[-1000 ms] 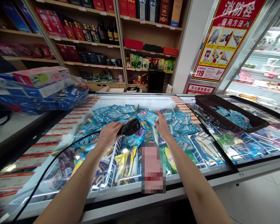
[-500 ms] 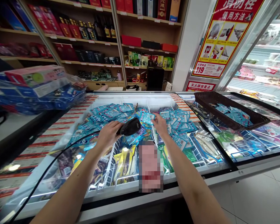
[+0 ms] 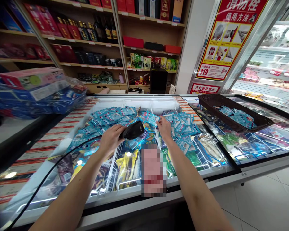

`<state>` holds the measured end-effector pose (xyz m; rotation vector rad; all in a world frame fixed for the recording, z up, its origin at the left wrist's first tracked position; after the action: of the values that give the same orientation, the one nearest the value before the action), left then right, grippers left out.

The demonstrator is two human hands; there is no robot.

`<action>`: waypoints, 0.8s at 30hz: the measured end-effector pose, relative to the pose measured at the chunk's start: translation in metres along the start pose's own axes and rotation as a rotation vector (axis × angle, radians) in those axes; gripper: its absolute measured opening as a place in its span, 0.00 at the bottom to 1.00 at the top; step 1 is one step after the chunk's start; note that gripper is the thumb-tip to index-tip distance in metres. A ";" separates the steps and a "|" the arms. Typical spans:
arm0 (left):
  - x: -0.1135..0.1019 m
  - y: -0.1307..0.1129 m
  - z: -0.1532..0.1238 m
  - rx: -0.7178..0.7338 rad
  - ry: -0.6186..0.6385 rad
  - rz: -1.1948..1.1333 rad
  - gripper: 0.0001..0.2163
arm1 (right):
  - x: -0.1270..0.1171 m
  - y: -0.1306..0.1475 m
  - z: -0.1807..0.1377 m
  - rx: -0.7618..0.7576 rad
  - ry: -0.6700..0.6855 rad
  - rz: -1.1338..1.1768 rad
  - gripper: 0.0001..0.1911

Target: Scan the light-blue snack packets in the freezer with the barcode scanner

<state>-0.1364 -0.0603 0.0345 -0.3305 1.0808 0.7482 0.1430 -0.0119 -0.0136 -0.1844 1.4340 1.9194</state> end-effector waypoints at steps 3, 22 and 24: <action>0.000 -0.001 0.000 -0.005 0.000 0.004 0.18 | 0.000 0.000 0.000 -0.014 0.012 -0.006 0.19; -0.003 -0.001 0.000 -0.009 -0.020 -0.032 0.19 | 0.000 0.005 -0.003 -0.062 0.075 -0.024 0.21; -0.003 -0.001 0.000 -0.003 -0.025 -0.030 0.19 | -0.002 0.008 -0.004 -0.066 0.074 -0.017 0.24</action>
<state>-0.1365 -0.0621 0.0371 -0.3382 1.0493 0.7255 0.1382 -0.0173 -0.0085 -0.3005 1.4140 1.9655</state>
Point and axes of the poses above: each hand's wrist, its own z-axis towards the middle knuckle, its own x-axis out of the palm, y = z × x, the point moved 1 cm from there along z, towards the middle knuckle, and after that the axes turned 11 degrees about x, right-handed, at the moved point
